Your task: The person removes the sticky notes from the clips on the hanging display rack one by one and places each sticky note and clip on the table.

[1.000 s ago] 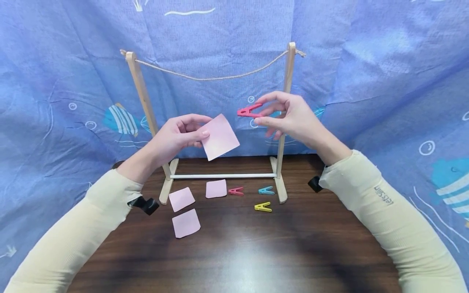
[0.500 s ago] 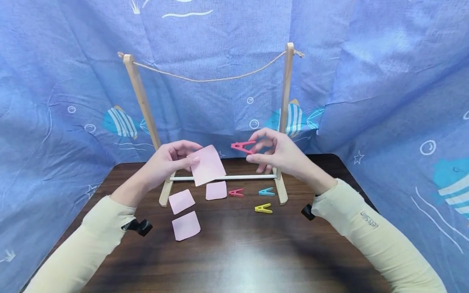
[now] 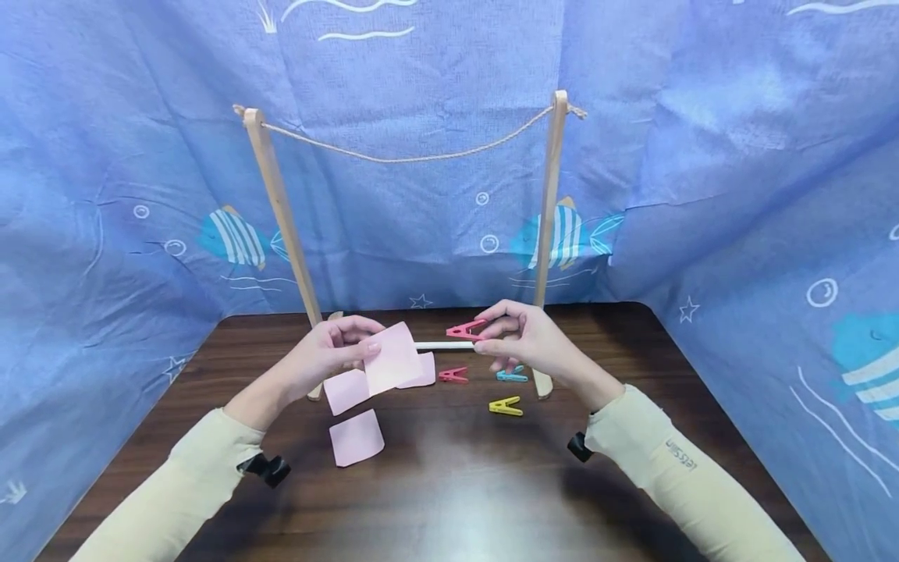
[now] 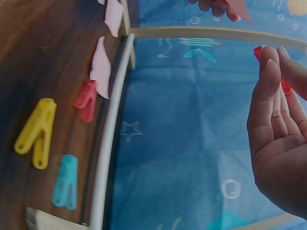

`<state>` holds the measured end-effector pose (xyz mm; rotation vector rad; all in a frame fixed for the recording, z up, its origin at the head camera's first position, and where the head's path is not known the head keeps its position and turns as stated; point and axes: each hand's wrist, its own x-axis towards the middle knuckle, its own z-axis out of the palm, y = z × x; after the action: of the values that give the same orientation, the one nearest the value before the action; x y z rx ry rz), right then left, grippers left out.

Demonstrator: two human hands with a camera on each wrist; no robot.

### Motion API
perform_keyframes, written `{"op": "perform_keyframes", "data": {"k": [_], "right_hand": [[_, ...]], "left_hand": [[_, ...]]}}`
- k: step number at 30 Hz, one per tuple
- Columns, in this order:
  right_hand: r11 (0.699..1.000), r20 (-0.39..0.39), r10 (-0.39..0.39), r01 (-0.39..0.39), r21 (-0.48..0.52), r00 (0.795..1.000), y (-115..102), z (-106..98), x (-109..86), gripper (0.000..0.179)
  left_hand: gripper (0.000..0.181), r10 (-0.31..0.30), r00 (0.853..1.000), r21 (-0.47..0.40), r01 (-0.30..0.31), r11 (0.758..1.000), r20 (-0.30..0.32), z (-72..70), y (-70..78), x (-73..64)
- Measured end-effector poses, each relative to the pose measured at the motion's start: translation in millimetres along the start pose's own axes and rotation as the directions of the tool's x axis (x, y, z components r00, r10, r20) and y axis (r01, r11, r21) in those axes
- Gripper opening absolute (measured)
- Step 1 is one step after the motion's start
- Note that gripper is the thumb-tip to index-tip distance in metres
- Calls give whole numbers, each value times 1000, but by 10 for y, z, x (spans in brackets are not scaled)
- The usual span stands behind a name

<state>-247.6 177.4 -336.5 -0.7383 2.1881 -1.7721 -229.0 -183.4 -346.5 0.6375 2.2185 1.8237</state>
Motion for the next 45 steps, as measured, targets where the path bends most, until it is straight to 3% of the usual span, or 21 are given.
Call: {"op": "perform_keyframes", "data": {"k": [8,17,22,32,38,45], "right_hand": [[990,54,56,-63,128,997,264,134,-12,43],[971,143,155,-177,159,977,573,269,-8,48],[966,176,164,-194,172,971,670,328,-16,46],[952,216,239,-272,143,947,900,457,-57,42],[946,201,273,-301,124,941,988,523,-81,44],[932,163,343,-357,63,925,1061,603,-117,41]], "left_hand": [[34,-95,995,-92,96,991,13,75,-217,-11],[39,-167,981,-250,186,950,96,161,-474,-34],[43,-216,971,-209,233,950,100,147,-593,-37],[36,-362,929,-142,371,918,81,152,-821,-73],[32,-385,918,-86,393,915,101,196,-848,-73],[33,-380,917,-54,388,920,120,262,-862,-46]]}}
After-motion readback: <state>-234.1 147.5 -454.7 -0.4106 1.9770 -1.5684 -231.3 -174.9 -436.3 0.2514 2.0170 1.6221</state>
